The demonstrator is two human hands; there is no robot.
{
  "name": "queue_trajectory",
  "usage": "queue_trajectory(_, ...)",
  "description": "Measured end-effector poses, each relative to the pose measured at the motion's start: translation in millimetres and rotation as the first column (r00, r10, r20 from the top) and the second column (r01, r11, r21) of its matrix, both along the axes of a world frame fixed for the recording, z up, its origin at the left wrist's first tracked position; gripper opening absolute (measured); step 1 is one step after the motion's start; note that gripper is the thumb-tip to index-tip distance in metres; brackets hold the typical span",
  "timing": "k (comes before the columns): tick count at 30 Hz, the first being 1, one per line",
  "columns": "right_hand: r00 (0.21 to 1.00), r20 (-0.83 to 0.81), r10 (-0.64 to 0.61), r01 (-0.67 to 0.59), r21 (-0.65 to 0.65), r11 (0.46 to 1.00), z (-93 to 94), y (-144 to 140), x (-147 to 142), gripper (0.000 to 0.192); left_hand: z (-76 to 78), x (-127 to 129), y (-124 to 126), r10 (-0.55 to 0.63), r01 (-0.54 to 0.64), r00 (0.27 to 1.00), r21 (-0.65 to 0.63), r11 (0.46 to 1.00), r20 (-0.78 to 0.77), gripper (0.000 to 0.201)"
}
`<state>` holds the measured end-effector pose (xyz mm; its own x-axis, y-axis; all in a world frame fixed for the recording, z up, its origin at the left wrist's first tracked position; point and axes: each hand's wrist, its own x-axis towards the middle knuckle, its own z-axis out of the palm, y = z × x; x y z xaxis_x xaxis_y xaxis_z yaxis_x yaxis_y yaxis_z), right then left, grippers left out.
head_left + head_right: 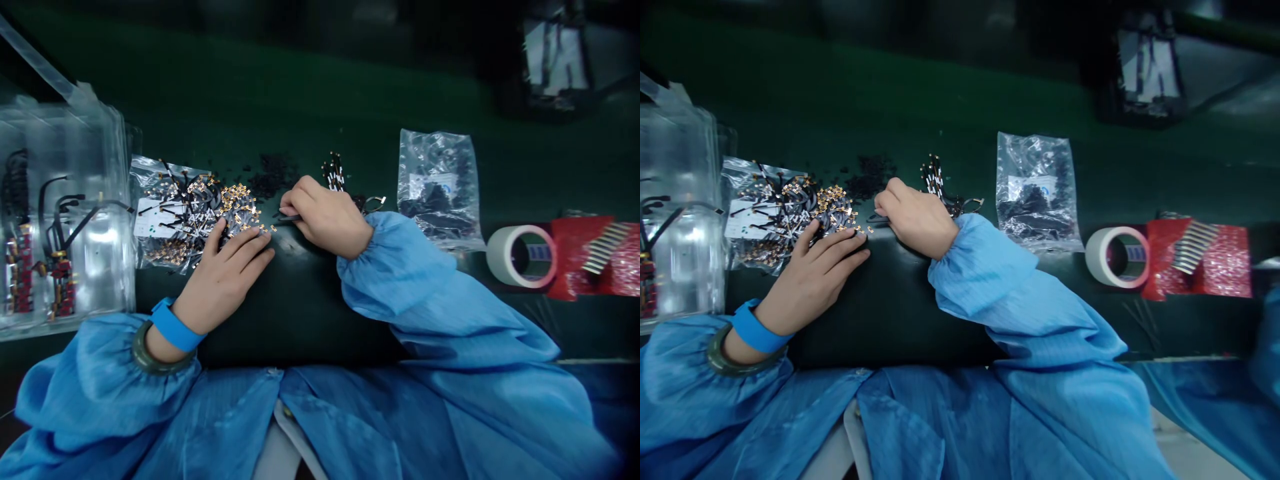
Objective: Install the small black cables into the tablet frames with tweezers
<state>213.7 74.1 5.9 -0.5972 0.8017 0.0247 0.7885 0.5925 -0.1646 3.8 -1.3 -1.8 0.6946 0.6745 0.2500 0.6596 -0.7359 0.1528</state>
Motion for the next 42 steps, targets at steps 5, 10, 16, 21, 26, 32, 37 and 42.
queue_trajectory(5, 0.998, -0.011, 0.069, -0.068, 0.080, 0.994, -0.5, -8, 9, 0.038, -0.2, 0, 0, 0.003, -0.003, 1.000, 0.003, 1.000, 0.002, 0.030)
queue_trajectory(10, 0.990, -0.143, 0.015, -0.008, 0.049, 0.999, 0.1, -3, 13, 0.029, -0.2, 0, 0, -0.005, 0.005, 1.000, -0.002, 1.000, -0.002, 0.029)
queue_trajectory(16, 0.994, -0.103, 0.044, -0.040, 0.039, 0.998, 0.8, -5, 12, 0.029, 0.7, 1, 0, 0.001, -0.001, 1.000, -0.002, 1.000, 0.000, 0.028)
queue_trajectory(21, 0.986, -0.168, -0.011, 0.009, -0.013, 1.000, 5.5, -3, 14, 0.027, 0.3, 1, -1, -0.003, 0.003, 1.000, -0.019, 1.000, 0.004, 0.028)
queue_trajectory(26, 0.995, -0.024, -0.097, 0.092, -0.166, 0.982, 11.5, -1, -5, 0.019, 0.8, 0, -1, 0.002, -0.002, 1.000, -0.026, 1.000, 0.004, 0.029)
queue_trajectory(32, 0.972, -0.010, -0.233, 0.230, -0.134, 0.964, 13.7, -4, -6, 0.022, 1.7, 0, -1, 0.009, -0.009, 1.000, -0.058, 0.998, 0.010, 0.031)
queue_trajectory(37, 0.987, -0.158, -0.033, 0.005, -0.175, 0.985, 10.2, 4, 17, 0.021, 1.8, 1, -2, 0.012, -0.011, 1.000, -0.068, 0.998, 0.014, 0.032)
queue_trajectory(42, 0.993, -0.102, 0.066, -0.084, -0.194, 0.977, 10.6, 6, 17, 0.021, 2.0, 1, -2, 0.018, -0.018, 1.000, -0.043, 0.999, 0.002, 0.032)
